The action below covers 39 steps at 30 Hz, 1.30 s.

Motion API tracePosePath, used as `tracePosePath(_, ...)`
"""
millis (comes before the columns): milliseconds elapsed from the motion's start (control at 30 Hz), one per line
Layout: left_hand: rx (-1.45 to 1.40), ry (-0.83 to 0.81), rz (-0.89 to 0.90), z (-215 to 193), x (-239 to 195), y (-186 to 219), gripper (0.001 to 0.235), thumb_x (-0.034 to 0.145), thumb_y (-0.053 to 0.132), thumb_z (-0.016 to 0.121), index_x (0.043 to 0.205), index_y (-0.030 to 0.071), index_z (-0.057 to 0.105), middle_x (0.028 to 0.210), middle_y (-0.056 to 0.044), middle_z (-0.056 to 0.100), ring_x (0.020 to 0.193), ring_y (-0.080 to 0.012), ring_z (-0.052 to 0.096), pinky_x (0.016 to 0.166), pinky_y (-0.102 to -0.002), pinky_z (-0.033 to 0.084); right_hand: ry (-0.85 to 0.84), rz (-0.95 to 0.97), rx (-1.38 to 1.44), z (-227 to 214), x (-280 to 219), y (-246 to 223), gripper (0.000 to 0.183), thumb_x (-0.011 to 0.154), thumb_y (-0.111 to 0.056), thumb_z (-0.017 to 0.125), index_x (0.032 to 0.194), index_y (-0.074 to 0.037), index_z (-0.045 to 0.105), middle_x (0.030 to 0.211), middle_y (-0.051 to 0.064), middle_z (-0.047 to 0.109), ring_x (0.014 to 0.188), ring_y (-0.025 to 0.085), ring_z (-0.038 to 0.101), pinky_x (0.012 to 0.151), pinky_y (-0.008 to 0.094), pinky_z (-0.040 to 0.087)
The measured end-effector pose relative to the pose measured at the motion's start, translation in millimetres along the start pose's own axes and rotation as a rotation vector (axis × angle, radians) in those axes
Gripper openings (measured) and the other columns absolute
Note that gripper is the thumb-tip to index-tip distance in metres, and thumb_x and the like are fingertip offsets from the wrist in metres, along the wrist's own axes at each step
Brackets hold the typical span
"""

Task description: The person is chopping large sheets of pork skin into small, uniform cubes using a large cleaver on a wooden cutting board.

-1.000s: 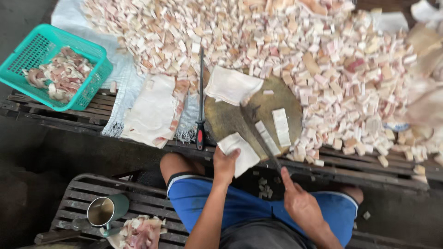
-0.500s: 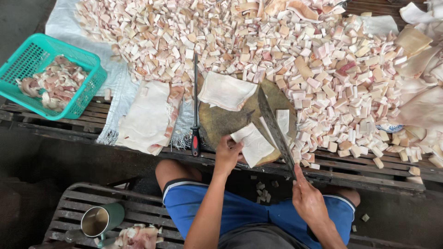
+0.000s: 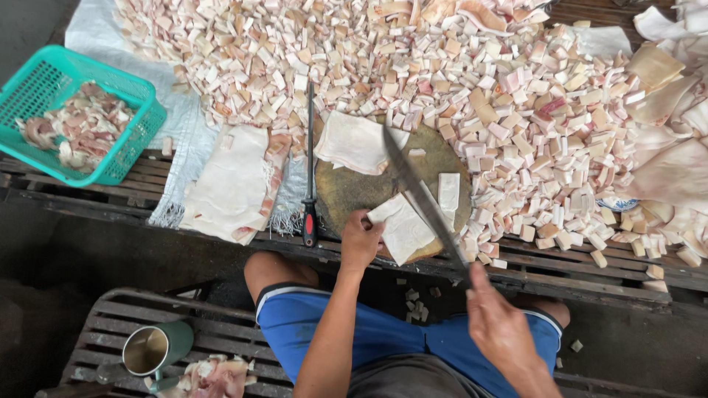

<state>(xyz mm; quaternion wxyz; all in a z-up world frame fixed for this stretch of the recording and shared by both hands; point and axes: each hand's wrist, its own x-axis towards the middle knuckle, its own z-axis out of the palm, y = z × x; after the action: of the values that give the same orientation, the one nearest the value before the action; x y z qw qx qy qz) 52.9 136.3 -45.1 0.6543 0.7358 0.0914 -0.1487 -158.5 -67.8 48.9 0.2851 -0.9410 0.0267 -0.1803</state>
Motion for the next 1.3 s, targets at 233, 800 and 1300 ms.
tracePosePath(233, -0.016, -0.001, 0.0, -0.3, 1.5, -4.8, 0.04, 0.086, 0.01, 0.074, 0.119, -0.005, 0.059, 0.093, -0.015, 0.074, 0.07, -0.0201, 0.074, 0.053, -0.034, 0.062, 0.323, -0.258, -0.037, 11.6, -1.4, 5.9, 0.053, 0.09, -0.002, 0.061, 0.14, -0.006, 0.042, 0.103, 0.02, 0.069, 0.078, 0.036, 0.069, 0.068, 0.039, 0.06)
tracePosePath(800, -0.942, -0.242, -0.18, 17.6, -24.2, -1.6, 0.057, 0.086, -0.001, 0.062, 0.138, 0.016, 0.046, 0.114, -0.006, 0.067, 0.098, -0.0212, 0.072, 0.087, -0.042, 0.061, -0.161, 0.241, -0.105, 34.4, -3.7, 56.8, 0.07, 0.087, -0.007, 0.063, 0.153, -0.017, 0.043, 0.085, 0.024, 0.072, 0.069, 0.045, 0.067, 0.062, 0.054, 0.053)
tracePosePath(1300, -0.101, -0.162, -0.101, -7.4, -51.4, -28.0, 0.056, 0.087, 0.005, 0.07, 0.139, 0.002, 0.052, 0.092, -0.01, 0.069, 0.075, -0.015, 0.072, 0.063, -0.027, 0.06, 0.078, 0.112, 0.033, 6.0, -13.1, 22.0, 0.063, 0.088, 0.0, 0.065, 0.148, -0.006, 0.049, 0.087, 0.025, 0.071, 0.062, 0.036, 0.069, 0.057, 0.042, 0.055)
